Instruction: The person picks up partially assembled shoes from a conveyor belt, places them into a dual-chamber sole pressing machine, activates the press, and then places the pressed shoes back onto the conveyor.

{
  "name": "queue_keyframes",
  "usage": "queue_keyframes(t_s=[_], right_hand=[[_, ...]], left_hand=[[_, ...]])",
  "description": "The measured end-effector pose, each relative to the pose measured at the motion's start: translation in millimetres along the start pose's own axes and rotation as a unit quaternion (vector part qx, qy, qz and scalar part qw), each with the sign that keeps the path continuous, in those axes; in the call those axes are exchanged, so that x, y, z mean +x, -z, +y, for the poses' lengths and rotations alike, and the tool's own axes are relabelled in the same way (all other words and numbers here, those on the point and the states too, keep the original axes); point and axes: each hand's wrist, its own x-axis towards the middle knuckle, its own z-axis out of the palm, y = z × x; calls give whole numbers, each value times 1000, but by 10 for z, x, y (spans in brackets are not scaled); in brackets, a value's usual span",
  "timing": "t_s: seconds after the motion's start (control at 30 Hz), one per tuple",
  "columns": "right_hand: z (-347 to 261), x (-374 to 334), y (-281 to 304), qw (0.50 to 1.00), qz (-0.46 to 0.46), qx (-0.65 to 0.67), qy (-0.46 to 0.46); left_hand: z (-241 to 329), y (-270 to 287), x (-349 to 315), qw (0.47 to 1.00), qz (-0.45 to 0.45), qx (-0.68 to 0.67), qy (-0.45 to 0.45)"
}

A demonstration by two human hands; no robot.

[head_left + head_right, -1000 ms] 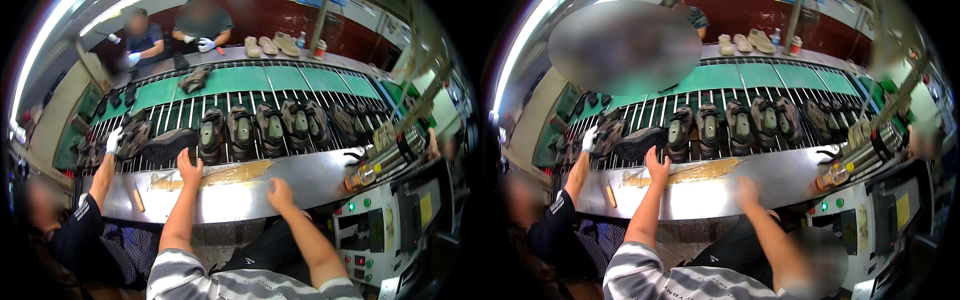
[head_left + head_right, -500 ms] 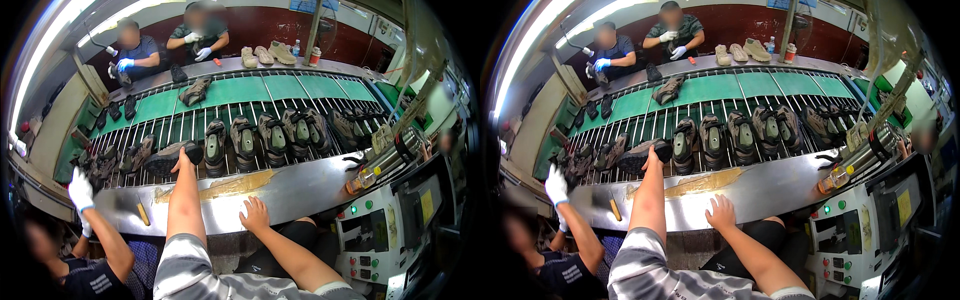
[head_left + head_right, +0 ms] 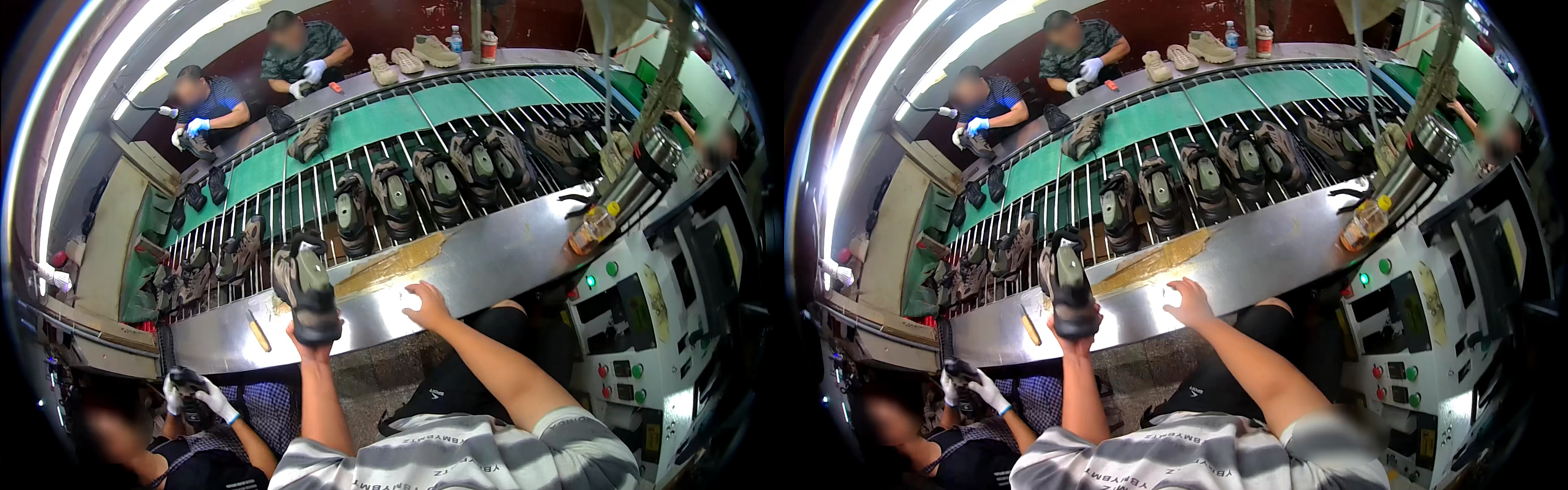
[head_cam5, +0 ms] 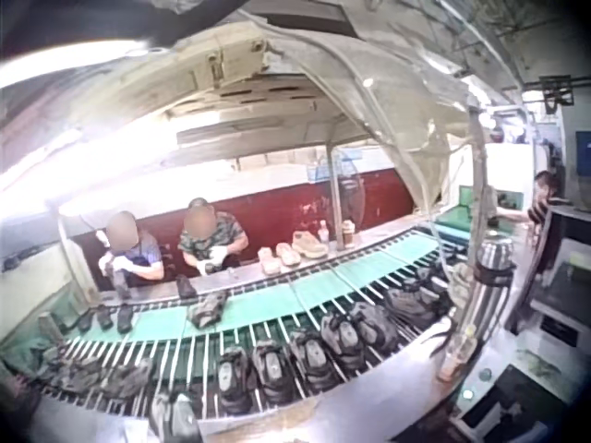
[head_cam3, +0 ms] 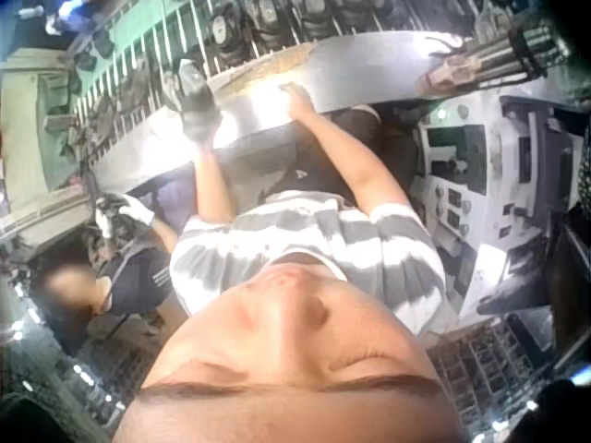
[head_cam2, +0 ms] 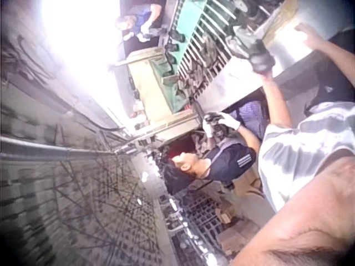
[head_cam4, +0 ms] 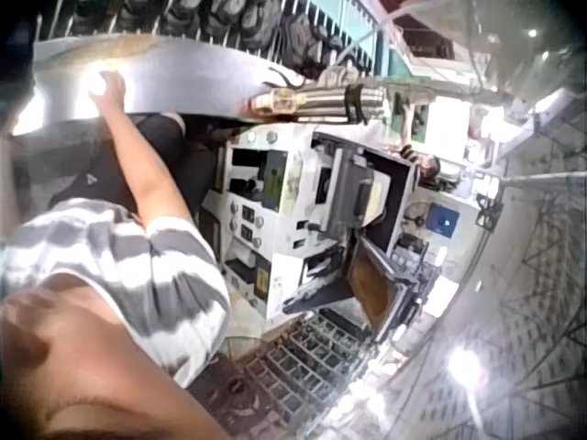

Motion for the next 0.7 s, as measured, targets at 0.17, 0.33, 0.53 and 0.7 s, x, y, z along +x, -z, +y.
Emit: queue_keyframes(t_s=[0.17,0.33,0.53,0.7], right_hand=[[-510,-525,693,762,-168,622,-64],[-447,-1375,1674,525,-284,779,194],[-530,-3301,2877,601,257,716,245],[320,-5329,3247,566,627,524,109]], left_hand=[[-901,-1150,-454,973,-159,-50,161],[-2027,-2103,-451,881,-231,88,404],[-3443,-2433,-496,664,-452,446,396],[-4108,-2007,-444,662,-406,553,300]])
